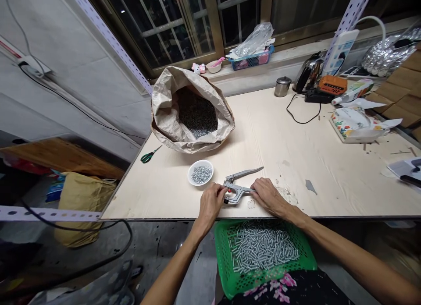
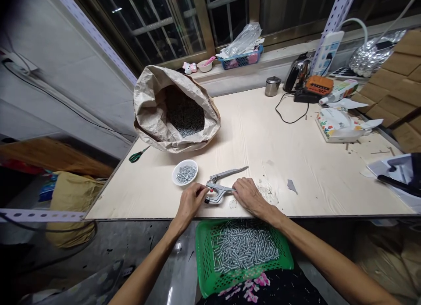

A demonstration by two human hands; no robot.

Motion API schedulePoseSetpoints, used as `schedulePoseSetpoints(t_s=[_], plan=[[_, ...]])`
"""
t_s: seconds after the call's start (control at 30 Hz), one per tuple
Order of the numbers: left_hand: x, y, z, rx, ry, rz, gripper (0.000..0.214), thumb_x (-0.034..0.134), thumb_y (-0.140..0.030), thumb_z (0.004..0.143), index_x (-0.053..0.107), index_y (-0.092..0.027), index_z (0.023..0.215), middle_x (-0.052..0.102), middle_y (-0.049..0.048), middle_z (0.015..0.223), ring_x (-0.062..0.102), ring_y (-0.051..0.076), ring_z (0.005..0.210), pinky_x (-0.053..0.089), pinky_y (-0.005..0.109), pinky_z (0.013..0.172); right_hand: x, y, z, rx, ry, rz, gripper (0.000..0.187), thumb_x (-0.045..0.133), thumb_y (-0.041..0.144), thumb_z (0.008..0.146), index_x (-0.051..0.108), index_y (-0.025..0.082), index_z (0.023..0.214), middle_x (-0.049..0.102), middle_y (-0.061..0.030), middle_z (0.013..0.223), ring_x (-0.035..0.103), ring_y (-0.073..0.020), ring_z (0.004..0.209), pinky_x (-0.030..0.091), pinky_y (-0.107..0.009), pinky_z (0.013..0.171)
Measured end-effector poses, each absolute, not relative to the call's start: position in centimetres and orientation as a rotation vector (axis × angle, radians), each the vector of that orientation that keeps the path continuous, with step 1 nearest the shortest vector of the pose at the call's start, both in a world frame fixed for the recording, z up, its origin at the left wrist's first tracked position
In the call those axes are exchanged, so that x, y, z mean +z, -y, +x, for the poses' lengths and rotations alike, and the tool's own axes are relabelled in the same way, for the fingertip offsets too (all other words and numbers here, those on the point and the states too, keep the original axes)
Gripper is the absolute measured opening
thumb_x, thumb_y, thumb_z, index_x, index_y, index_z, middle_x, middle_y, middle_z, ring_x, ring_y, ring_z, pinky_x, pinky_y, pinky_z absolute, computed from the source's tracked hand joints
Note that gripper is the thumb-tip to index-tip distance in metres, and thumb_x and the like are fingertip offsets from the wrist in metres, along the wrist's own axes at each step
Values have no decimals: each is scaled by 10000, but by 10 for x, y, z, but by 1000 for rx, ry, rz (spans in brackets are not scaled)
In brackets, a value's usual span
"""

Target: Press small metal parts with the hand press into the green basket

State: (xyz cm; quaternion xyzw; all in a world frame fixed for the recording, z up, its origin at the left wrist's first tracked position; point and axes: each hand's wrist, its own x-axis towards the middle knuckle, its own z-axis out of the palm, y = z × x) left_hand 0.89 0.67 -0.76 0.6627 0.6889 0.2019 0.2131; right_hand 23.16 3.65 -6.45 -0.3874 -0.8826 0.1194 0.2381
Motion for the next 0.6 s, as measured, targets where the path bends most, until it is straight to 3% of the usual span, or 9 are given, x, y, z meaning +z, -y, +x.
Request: schedulePoseSetpoints(t_s=[0.17, 0.27, 0.43, 0.6], plan=[[-18, 0, 5, 550, -1715, 1940, 183, 531, -249, 877, 680, -179, 958, 636, 48, 889, 591, 156, 813, 439, 252, 734, -60, -39, 238, 374, 2177, -1199, 181, 337, 271, 954, 483, 191, 882, 551, -66, 835, 490, -204, 802, 355, -335, 734], [-27, 6, 10, 365, -1648, 2181, 173, 516, -243, 894, 676, -191, 937, 622, 58, 918, 569, 184, 895, 449, 278, 768, -62, -41, 241, 364, 2090, -1262, 185, 323, 281, 959, 470, 198, 883, 546, -62, 836, 497, -203, 793, 363, -334, 732], [-19, 36, 26, 239, -1652, 2472, 229, 426, -183, 931, 634, -177, 835, 605, 46, 833, 545, 183, 820, 454, 288, 698, -68, -41, 241, 311, 2129, -1201, 192, 322, 283, 963, 471, 202, 873, 550, -51, 822, 502, -195, 775, 360, -338, 742], [7, 46, 19, 294, -1624, 2572, 160, 482, -225, 916, 636, -203, 953, 621, 42, 899, 560, 172, 828, 460, 264, 665, -72, -39, 234, 225, 2193, -1130, 188, 333, 252, 957, 479, 193, 853, 553, -49, 801, 498, -188, 755, 347, -333, 725]])
